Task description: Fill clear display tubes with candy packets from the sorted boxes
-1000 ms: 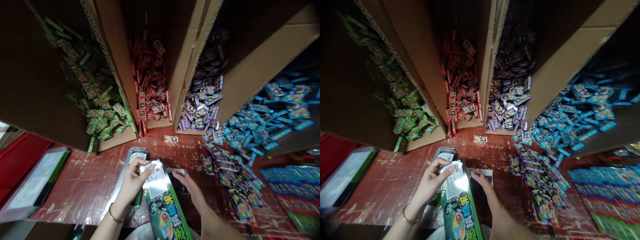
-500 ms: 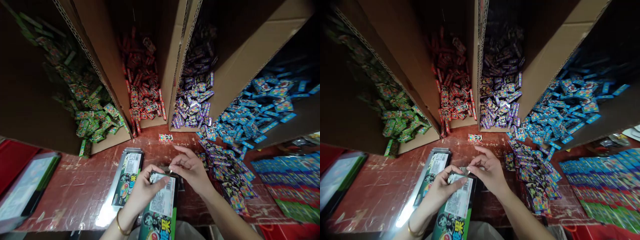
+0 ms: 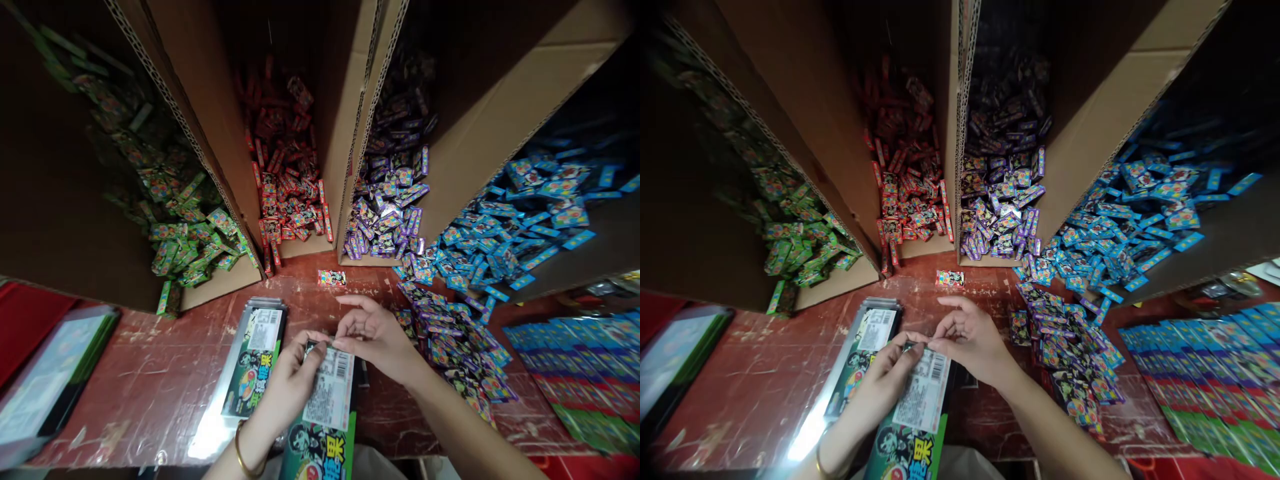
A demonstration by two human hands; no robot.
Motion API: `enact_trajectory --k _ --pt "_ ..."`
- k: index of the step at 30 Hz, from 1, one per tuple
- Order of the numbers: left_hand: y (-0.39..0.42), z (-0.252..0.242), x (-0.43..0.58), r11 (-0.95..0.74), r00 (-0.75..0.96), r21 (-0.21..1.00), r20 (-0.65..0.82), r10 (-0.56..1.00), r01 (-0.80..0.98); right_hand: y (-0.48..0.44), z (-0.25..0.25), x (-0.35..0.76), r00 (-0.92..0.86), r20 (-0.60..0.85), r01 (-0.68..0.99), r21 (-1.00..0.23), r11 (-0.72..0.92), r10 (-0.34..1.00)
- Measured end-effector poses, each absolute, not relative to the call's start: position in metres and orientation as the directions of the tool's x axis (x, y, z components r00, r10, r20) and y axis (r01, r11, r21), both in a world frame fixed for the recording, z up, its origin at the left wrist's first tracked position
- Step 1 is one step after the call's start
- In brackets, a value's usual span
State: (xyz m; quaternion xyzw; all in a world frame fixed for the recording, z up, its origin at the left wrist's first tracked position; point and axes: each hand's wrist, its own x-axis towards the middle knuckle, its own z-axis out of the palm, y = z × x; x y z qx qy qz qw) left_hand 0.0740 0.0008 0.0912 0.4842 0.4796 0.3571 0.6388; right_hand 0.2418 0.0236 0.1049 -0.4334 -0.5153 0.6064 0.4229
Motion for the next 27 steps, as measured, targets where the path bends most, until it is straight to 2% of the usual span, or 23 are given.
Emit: enact_trajectory --k 5,8,11,13,15,19,21,23,24,25,27 --pt "0.002 0.095 0.077 0.235 0.268 0.972 -0.231 0.935 0.017 0.024 0.099 0.24 -0.262 -0.12 -0.069 -0.987 -0.143 0.958" --pt "0.002 0.095 0.079 0.183 0.258 0.981 -0.191 0.947 0.056 0.023 0.095 0.241 -0.277 -0.197 -0.213 -0.942 -0.26 0.941" --pt "0.002 0.093 0.082 0.092 0.233 0.991 -0.113 0.966 0.101 0.022 0.087 0.239 -0.359 -0.375 -0.399 -0.766 -0.504 0.854" --pt "0.002 0.091 0.084 0.08 0.237 0.993 -0.098 0.967 0.088 0.021 0.081 0.238 -0.434 -0.469 -0.432 -0.641 -0.635 0.769" --pt "0.002 0.089 0.085 0.093 0.256 0.993 -0.107 0.961 0.067 0.02 0.077 0.236 -0.461 -0.496 -0.426 -0.604 -0.674 0.736" --pt "-0.007 0.085 0.075 0.163 0.33 0.986 -0.168 0.929 0.042 0.019 0.079 0.245 -0.367 -0.388 -0.355 -0.782 -0.513 0.846" --pt "-0.015 0.084 0.059 0.262 0.47 0.964 -0.253 0.846 0.048 0.019 0.082 0.257 -0.379 -0.322 -0.258 -0.863 -0.433 0.868" --pt "-0.021 0.084 0.039 0.398 0.659 0.917 -0.318 0.681 0.031 0.022 0.084 0.273 -0.368 -0.292 -0.205 -0.9 -0.384 0.883" --pt "-0.023 0.084 0.031 0.473 0.726 0.881 -0.32 0.609 -0.009 0.023 0.083 0.28 -0.313 -0.282 -0.217 -0.908 -0.358 0.907" --pt "-0.023 0.084 0.024 0.528 0.738 0.846 -0.305 0.603 -0.082 0.023 0.08 0.285 -0.216 -0.268 -0.252 -0.914 -0.319 0.939" --pt "-0.021 0.084 0.02 0.537 0.622 0.784 -0.26 0.739 -0.31 0.02 0.071 0.286 0.034 -0.242 -0.343 -0.914 -0.217 0.97"
